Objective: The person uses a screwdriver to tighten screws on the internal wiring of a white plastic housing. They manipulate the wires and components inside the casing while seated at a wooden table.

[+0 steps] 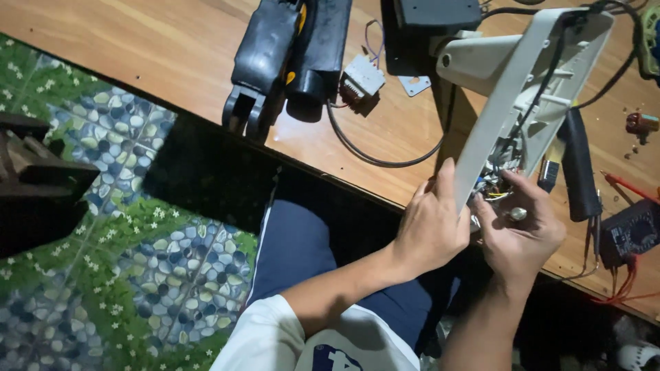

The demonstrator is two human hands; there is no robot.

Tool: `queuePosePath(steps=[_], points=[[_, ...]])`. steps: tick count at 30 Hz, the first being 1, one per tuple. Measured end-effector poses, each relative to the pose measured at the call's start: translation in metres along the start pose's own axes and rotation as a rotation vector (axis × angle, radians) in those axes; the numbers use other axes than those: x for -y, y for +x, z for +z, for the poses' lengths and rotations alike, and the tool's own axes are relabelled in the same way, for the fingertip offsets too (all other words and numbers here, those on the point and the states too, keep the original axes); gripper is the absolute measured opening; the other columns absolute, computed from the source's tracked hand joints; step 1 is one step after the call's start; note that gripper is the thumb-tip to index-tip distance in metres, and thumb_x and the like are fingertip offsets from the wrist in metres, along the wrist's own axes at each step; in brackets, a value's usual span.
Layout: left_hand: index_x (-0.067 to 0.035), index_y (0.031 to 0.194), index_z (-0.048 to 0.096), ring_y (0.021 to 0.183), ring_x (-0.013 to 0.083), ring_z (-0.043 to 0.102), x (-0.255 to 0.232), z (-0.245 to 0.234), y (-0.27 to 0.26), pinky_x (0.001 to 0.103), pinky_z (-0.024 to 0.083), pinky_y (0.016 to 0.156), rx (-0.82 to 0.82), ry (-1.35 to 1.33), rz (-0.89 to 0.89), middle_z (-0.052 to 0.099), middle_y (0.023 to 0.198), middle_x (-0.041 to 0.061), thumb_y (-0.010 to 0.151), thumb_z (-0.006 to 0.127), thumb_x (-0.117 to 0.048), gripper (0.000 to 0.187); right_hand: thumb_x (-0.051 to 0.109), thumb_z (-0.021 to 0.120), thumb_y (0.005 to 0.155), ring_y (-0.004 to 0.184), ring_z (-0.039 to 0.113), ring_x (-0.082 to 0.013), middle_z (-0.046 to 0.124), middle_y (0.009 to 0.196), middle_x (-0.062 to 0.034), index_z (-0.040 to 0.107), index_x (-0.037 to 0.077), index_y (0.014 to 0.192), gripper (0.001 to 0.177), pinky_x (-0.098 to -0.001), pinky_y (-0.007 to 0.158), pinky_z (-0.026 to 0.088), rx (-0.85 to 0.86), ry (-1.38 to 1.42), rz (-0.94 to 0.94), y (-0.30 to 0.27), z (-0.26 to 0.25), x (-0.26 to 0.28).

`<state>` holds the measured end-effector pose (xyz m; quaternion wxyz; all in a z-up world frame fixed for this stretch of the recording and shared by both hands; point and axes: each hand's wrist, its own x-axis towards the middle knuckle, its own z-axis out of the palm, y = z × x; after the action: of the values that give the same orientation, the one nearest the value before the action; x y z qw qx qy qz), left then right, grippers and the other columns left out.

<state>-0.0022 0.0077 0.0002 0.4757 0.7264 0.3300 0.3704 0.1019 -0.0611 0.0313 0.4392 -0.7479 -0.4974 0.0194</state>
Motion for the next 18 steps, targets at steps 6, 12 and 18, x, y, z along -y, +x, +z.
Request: queuePosePath(steps=[6,12,18], points=[[0.016,0.136,0.033,0.087,0.0516,0.065,-0.0061,0.0035,-0.0006,0.053,0.049,0.094,-0.046,0.064,0.022,0.066,0.093,0.034,0.089,0.050,-0.005,0.055,-0.010,0.083,0.096,0.072,0.055,-0.0158,0.066,0.099,-0.0171,0.068,-0.009,0.132,0.039,-0.0274,0.066,0.046,-0.006,-0.017,-0.003,-0.0004,0.0002,0.0023],[0.015,0.134,0.037,0.084,0.0436,0.066,-0.0074,0.0087,-0.0014,0.044,0.051,0.085,-0.093,0.160,0.032,0.066,0.089,0.028,0.092,0.053,-0.004,0.048,-0.014,0.082,0.093,0.077,0.058,-0.0193,0.068,0.109,-0.0243,0.067,-0.013,0.131,0.041,-0.0284,0.066,0.049,-0.017,-0.006,-0.010,0.0005,0.0013,0.0001],[0.014,0.132,0.036,0.083,0.0469,0.065,-0.0091,0.0071,-0.0005,0.048,0.050,0.084,-0.069,0.118,0.023,0.064,0.086,0.028,0.092,0.051,-0.005,0.047,-0.016,0.079,0.093,0.083,0.059,-0.0213,0.068,0.116,-0.0273,0.065,-0.014,0.132,0.041,-0.0291,0.066,0.050,-0.023,0.031,-0.027,0.0002,0.0019,-0.0043]])
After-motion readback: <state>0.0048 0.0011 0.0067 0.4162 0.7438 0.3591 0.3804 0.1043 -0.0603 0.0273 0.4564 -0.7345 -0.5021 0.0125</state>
